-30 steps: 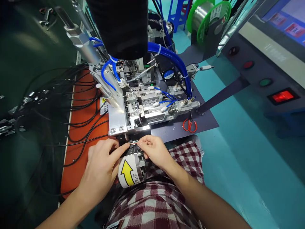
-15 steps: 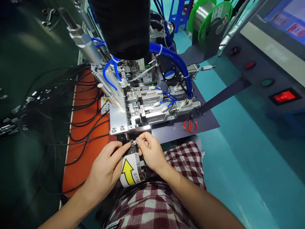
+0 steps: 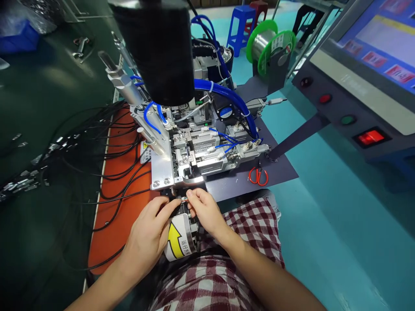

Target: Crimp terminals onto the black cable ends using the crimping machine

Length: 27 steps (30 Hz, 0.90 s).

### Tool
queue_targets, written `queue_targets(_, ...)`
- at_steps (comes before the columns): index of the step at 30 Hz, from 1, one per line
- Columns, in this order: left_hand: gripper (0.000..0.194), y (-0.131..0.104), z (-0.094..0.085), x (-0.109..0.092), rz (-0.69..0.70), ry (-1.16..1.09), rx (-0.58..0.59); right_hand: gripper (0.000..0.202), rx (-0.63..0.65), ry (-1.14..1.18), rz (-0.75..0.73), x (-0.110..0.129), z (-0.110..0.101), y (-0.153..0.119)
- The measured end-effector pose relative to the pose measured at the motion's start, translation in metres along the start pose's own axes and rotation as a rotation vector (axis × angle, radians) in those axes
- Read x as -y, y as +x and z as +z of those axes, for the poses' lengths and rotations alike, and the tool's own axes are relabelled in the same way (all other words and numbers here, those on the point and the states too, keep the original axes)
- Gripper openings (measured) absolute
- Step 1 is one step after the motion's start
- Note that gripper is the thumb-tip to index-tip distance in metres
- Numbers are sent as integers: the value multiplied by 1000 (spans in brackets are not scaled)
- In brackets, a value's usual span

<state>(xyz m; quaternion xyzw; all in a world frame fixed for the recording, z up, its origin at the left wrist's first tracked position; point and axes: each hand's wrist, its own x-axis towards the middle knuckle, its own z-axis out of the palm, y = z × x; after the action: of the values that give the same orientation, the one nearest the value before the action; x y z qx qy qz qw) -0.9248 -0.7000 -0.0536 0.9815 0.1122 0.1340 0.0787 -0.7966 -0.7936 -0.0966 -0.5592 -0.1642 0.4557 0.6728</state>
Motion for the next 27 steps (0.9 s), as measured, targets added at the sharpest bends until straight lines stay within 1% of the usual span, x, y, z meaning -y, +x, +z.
queue_targets(4, 39, 2, 3, -2, -12, 31, 28, 44, -43, 33, -28, -5, 5, 2)
queue_targets(7, 39, 4, 3, -3, -40, 29, 36, 45, -38, 54, -48, -6, 8, 3)
queue_targets(9, 38, 0, -1, -4, -61, -9, 40, 45, -23, 50, -63, -5, 8, 4)
queue_targets(11, 38, -13, -6, -7, -129, -26, 32, 45, -10, 38, -75, -4, 7, 4)
queue_targets(14, 40, -48, -9, -16, -294, 52, -25, 45, -1, 25, -83, -5, 4, 4)
queue_targets(17, 51, -80, -6, -28, -396, 158, -74, 45, 2, 24, -82, -8, 2, 3)
queue_targets(19, 57, -90, -3, -33, -438, 201, -86, 45, 6, 24, -82, -8, 2, 3)
queue_targets(21, 58, -92, -2, -34, -484, 230, -86, 45, 13, 19, -86, -7, 1, 3)
queue_targets(23, 53, -90, -2, -29, -519, 262, -83, 45, 18, 11, -94, -7, 1, 3)
queue_targets(25, 48, -87, -5, -22, -510, 288, -85, 45, 16, 4, -106, -7, 1, 3)
queue_targets(27, 46, -86, -8, -12, -468, 287, -77, 45, 8, 2, -121, -8, 1, 3)
